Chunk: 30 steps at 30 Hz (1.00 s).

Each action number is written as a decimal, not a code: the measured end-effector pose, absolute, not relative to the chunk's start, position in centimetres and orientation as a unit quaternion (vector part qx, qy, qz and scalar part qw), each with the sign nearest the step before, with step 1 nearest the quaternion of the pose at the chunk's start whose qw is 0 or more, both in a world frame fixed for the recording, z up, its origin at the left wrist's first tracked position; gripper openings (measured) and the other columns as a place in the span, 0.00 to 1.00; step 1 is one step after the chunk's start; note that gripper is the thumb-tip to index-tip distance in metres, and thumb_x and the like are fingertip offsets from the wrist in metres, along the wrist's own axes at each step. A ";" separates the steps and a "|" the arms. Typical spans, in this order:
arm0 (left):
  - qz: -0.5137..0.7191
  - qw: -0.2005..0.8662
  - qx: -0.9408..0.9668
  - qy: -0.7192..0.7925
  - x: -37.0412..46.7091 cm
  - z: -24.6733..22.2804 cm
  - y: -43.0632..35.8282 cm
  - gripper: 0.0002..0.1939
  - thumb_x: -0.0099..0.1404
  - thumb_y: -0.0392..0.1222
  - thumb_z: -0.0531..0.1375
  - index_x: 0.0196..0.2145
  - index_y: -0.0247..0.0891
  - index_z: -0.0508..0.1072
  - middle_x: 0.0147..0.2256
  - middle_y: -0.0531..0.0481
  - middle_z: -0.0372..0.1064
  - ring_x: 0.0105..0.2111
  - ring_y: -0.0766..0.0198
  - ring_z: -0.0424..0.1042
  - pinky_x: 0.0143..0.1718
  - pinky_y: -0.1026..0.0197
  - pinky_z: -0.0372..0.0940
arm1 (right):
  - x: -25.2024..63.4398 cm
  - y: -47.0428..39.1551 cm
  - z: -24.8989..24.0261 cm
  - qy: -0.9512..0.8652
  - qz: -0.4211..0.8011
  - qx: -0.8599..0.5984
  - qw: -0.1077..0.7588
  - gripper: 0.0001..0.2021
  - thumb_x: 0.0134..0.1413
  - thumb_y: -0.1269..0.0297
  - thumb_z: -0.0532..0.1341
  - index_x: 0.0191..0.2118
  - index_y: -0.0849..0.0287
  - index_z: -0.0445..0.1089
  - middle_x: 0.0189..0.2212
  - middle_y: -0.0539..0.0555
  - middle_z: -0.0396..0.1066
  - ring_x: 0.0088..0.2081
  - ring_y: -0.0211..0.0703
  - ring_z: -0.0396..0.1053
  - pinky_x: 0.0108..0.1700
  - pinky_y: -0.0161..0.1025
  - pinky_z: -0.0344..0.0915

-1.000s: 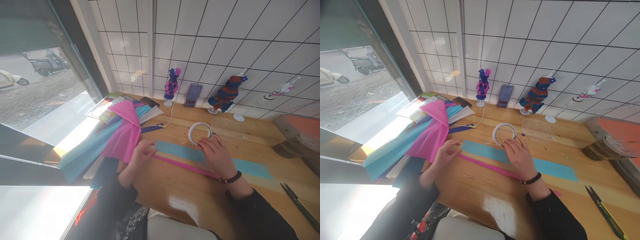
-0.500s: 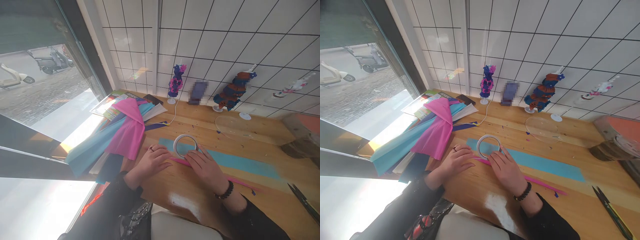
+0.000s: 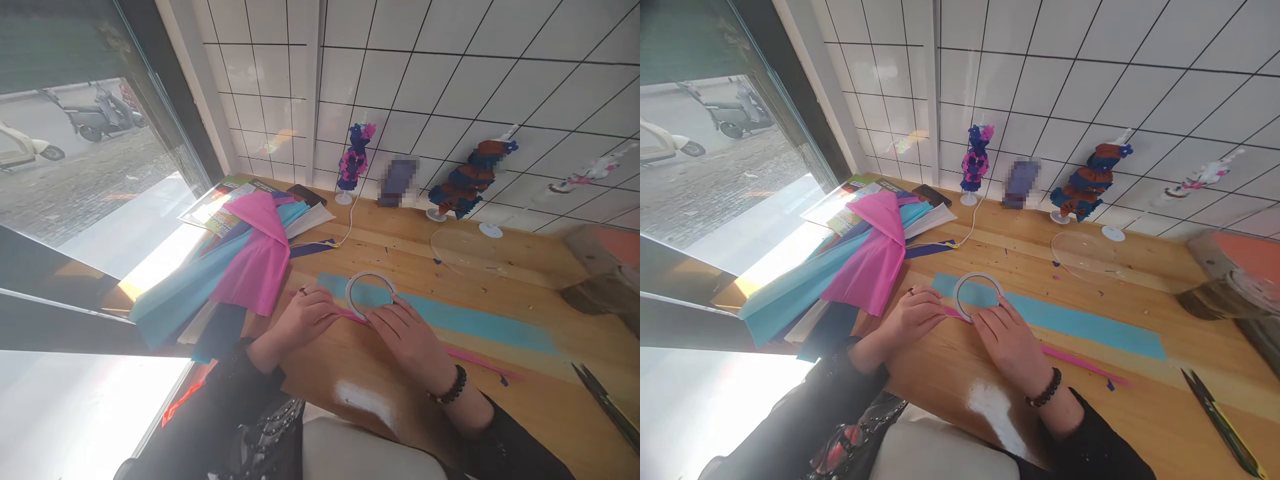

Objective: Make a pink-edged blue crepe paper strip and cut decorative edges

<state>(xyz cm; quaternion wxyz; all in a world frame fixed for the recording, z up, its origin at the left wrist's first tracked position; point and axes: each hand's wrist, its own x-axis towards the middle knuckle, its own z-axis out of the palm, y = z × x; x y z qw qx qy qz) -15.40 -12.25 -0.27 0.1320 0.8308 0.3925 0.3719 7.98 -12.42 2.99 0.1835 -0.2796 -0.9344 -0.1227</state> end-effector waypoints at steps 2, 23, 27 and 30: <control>0.382 0.146 0.826 0.387 -15.4 -0.5 -12.1 0.09 0.64 0.40 0.52 0.31 0.40 0.72 0.31 0.49 0.71 0.39 0.63 0.67 0.42 0.57 0.59 | 8.0 -12.6 2.9 -0.932 -0.115 -0.288 0.188 0.14 0.57 0.77 0.50 0.42 0.63 0.69 0.37 0.59 0.72 0.41 0.42 0.66 0.51 0.52 0.60; 0.369 0.210 0.704 0.569 -17.5 0.2 -10.8 0.11 0.65 0.42 0.49 0.27 0.39 0.66 0.28 0.51 0.66 0.32 0.64 0.64 0.35 0.59 0.59 | 11.2 -13.1 5.6 -0.857 0.091 -0.470 0.190 0.14 0.60 0.59 0.48 0.41 0.52 0.69 0.26 0.52 0.69 0.26 0.37 0.67 0.27 0.33 0.63; 0.349 0.186 0.704 0.590 -17.4 -0.2 -10.4 0.11 0.64 0.42 0.49 0.27 0.39 0.67 0.28 0.51 0.66 0.32 0.62 0.63 0.35 0.58 0.59 | 12.2 -12.3 4.8 -0.883 -0.038 -0.453 0.116 0.16 0.60 0.61 0.47 0.41 0.55 0.70 0.22 0.51 0.64 0.20 0.35 0.61 0.22 0.33 0.55; 0.341 0.167 0.707 0.596 -17.4 -0.9 -9.9 0.10 0.63 0.42 0.51 0.25 0.39 0.67 0.27 0.50 0.66 0.31 0.61 0.63 0.35 0.57 0.59 | 12.1 -12.1 4.2 -0.895 -0.125 -0.426 0.040 0.14 0.57 0.69 0.49 0.42 0.55 0.71 0.22 0.51 0.61 0.19 0.35 0.58 0.20 0.34 0.49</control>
